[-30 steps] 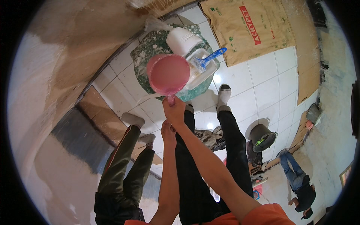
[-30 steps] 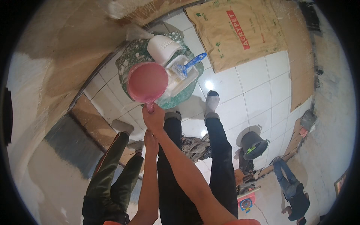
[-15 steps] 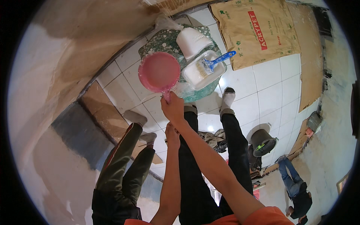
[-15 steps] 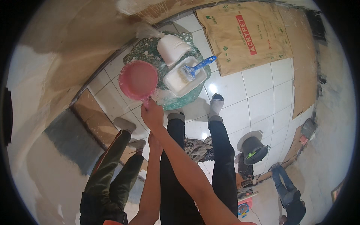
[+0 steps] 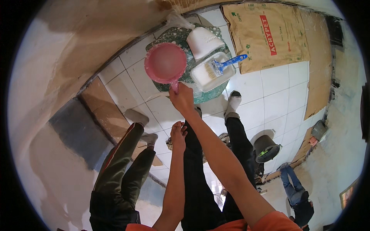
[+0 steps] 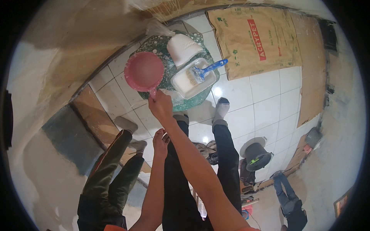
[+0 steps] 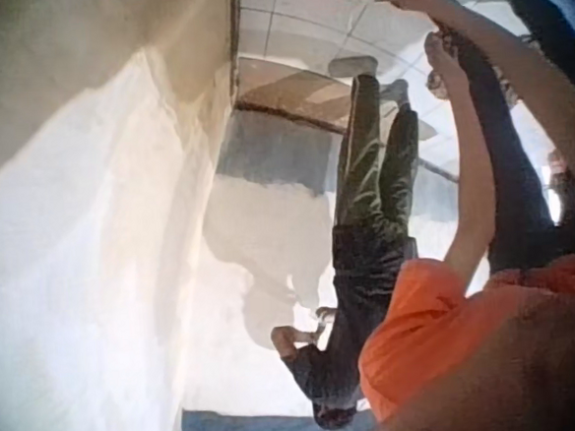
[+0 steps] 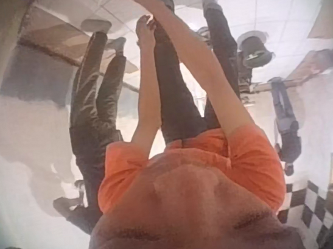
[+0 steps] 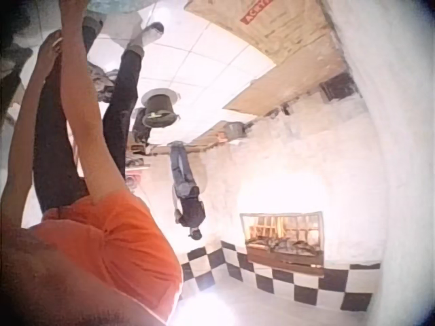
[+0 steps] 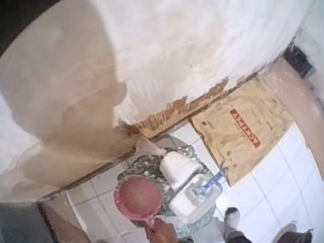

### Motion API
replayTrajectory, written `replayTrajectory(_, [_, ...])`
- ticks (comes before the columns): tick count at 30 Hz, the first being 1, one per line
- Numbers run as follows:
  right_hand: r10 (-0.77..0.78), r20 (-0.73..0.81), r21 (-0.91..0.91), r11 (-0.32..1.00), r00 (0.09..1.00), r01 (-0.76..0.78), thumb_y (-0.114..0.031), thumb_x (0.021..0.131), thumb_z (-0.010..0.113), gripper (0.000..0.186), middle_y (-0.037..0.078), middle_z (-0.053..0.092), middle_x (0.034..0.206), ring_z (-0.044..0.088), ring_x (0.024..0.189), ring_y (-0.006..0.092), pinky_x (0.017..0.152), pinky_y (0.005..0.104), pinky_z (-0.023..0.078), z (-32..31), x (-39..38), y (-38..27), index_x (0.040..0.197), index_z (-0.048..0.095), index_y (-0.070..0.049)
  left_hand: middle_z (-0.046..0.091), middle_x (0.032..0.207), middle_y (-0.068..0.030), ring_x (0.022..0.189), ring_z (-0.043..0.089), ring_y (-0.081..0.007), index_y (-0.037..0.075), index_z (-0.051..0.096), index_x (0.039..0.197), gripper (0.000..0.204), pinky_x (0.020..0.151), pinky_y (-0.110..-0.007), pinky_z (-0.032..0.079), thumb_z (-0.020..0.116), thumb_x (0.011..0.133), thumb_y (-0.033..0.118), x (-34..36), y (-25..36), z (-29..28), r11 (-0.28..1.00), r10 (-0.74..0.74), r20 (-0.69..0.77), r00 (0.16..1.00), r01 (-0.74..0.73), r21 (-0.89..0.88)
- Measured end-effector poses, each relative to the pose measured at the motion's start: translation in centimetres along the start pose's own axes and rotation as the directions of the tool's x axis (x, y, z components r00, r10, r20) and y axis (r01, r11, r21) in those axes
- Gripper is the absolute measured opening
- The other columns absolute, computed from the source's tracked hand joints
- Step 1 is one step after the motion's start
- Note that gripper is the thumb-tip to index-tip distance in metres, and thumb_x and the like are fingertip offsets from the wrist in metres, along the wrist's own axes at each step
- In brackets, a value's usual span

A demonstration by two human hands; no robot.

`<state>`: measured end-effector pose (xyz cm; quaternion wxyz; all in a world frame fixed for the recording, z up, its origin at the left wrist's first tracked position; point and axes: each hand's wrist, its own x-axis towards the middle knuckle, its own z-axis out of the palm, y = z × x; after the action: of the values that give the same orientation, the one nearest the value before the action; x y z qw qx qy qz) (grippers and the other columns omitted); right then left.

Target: The person prepares white paint by mixing it in a small container and then dipping a paintbrush into the mixture.

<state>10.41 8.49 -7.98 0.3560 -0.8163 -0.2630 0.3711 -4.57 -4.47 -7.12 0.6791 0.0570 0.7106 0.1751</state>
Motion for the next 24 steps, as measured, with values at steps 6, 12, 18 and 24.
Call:
replayTrajectory(6, [0.046, 0.137, 0.037, 0.998, 0.990, -0.051, -0.026, 0.083, 0.069, 0.032, 0.023, 0.063, 0.064, 0.064, 0.063, 0.0407, 0.057, 0.0450, 0.050, -1.6, -0.3, -1.8, 0.076, 0.058, 0.003, 0.063, 0.099, 0.0027, 0.086, 0.059, -0.0083, 0.014, 0.058, 0.104, 0.012, 0.072, -0.027, 0.044, 0.057, 0.097, 0.024, -0.4, 0.3, 1.2, 1.000, 0.005, 0.018, 1.000, -0.005, 0.003])
replayTrajectory(12, [0.076, 0.152, 0.034, 0.996, 0.985, -0.082, -0.030, 0.081, 0.071, 0.040, 0.024, 0.066, 0.074, 0.066, 0.072, 0.0419, 0.065, 0.0468, 0.052, -2.7, 0.4, -1.7, 0.093, 0.056, 0.004, 0.064, 0.099, 0.0027, 0.085, 0.059, -0.0076, 0.014, 0.058, 0.107, 0.014, 0.072, -0.026, 0.045, 0.057, 0.097, 0.025, -0.9, 0.7, 3.6, 1.000, 0.015, 0.037, 0.999, -0.016, 0.023])
replayTrajectory(18, [0.114, 0.192, 0.070, 0.989, 0.975, -0.130, -0.032, 0.080, 0.071, 0.045, 0.024, 0.068, 0.085, 0.067, 0.081, 0.0429, 0.071, 0.0484, 0.052, -3.2, 0.7, -2.1, 0.103, 0.055, 0.004, 0.064, 0.102, 0.0026, 0.084, 0.060, -0.0076, 0.014, 0.058, 0.107, 0.015, 0.071, -0.026, 0.046, 0.057, 0.097, 0.025, -0.6, 0.4, 4.4, 1.000, 0.023, 0.054, 0.998, -0.023, 0.017])
replayTrajectory(24, [0.076, 0.152, 0.117, 0.989, 0.985, -0.094, -0.027, 0.081, 0.073, 0.045, 0.021, 0.068, 0.086, 0.069, 0.079, 0.0286, 0.067, 0.0366, 0.054, -4.6, 0.0, -1.2, 0.107, 0.055, 0.006, 0.063, 0.108, -0.0012, 0.086, 0.059, -0.0089, 0.011, 0.056, 0.111, 0.020, 0.074, -0.028, 0.046, 0.055, 0.098, 0.027, -0.7, 0.1, 5.7, 0.995, 0.035, 0.136, 0.990, -0.047, 0.086])
